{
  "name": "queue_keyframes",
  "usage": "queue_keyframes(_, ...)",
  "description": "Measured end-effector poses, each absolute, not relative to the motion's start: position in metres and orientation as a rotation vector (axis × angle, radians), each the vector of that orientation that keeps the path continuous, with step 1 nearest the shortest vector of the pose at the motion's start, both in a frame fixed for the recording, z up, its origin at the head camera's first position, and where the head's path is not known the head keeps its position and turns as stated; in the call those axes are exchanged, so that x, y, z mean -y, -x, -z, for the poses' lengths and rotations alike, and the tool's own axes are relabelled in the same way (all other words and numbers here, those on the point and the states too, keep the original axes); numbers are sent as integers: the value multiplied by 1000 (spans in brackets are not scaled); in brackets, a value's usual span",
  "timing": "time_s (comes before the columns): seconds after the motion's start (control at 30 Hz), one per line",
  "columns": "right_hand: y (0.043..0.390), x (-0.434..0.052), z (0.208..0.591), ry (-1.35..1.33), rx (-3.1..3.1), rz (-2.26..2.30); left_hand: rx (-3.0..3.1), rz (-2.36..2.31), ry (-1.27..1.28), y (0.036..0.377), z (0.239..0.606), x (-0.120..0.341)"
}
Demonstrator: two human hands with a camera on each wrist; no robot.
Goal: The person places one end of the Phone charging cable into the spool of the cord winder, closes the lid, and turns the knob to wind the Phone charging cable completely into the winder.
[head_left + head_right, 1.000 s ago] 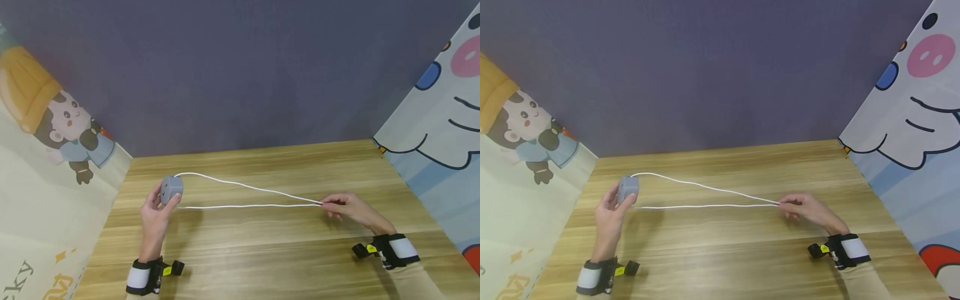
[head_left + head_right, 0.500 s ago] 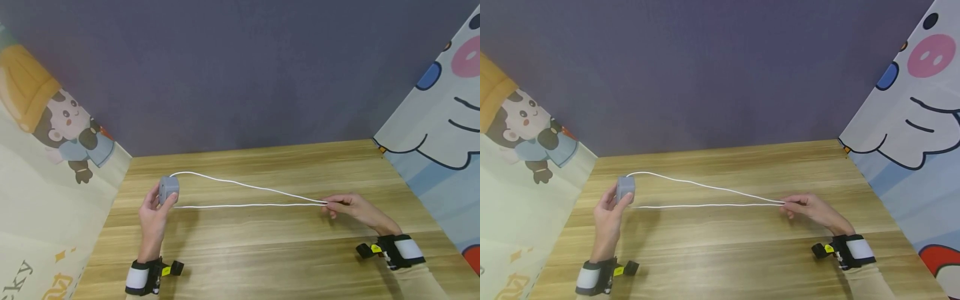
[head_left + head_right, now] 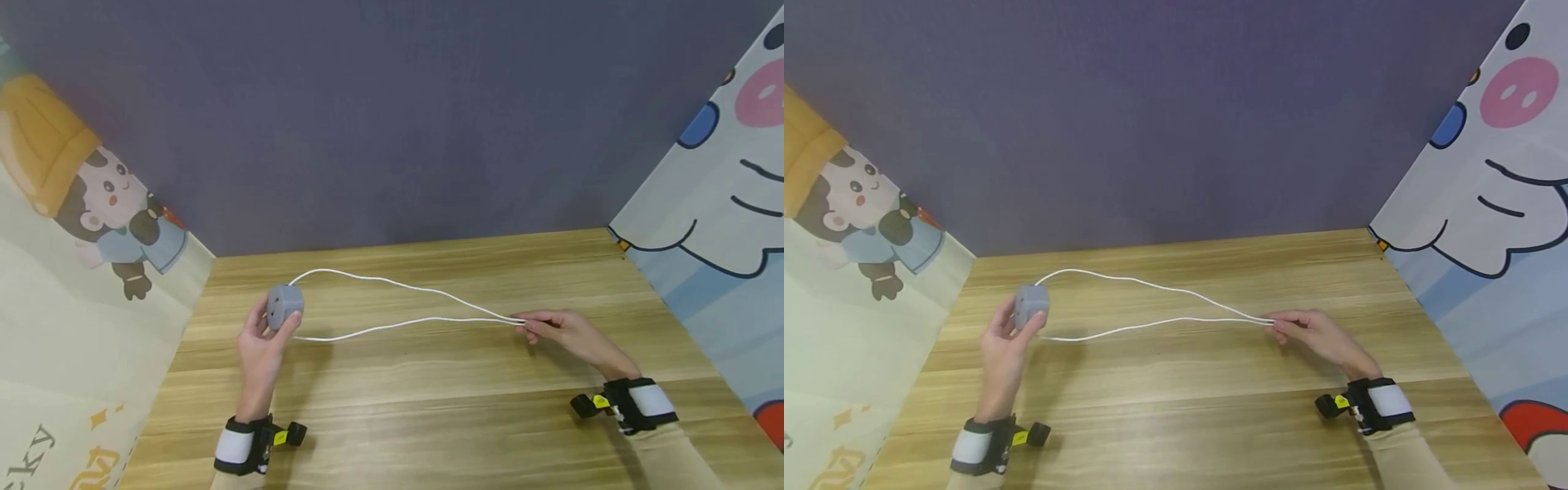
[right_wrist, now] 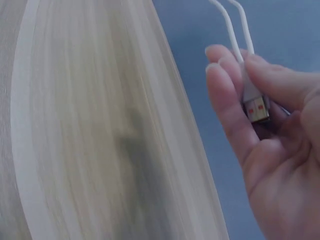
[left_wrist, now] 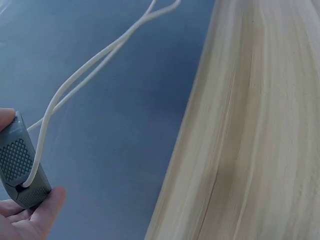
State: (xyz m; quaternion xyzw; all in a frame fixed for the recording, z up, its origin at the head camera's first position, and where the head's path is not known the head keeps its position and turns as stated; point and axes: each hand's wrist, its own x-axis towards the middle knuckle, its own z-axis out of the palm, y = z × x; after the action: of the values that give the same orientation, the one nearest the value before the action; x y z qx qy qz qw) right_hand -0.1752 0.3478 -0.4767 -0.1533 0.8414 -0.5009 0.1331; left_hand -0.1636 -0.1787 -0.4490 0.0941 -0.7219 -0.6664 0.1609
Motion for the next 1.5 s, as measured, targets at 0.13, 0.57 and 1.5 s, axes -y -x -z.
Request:
queue_keyframes(0.13, 181, -340, 483, 431, -2470, 1460, 2038, 1920, -234, 169, 452, 173)
queue_keyframes(0.57, 211, -296, 497, 367, -2576, 1521, 2092, 1782, -3, 192, 467, 140)
queue_keyframes(1.5, 262, -204, 529, 112, -2720, 1662, 2573, 801, 934, 205, 496, 51)
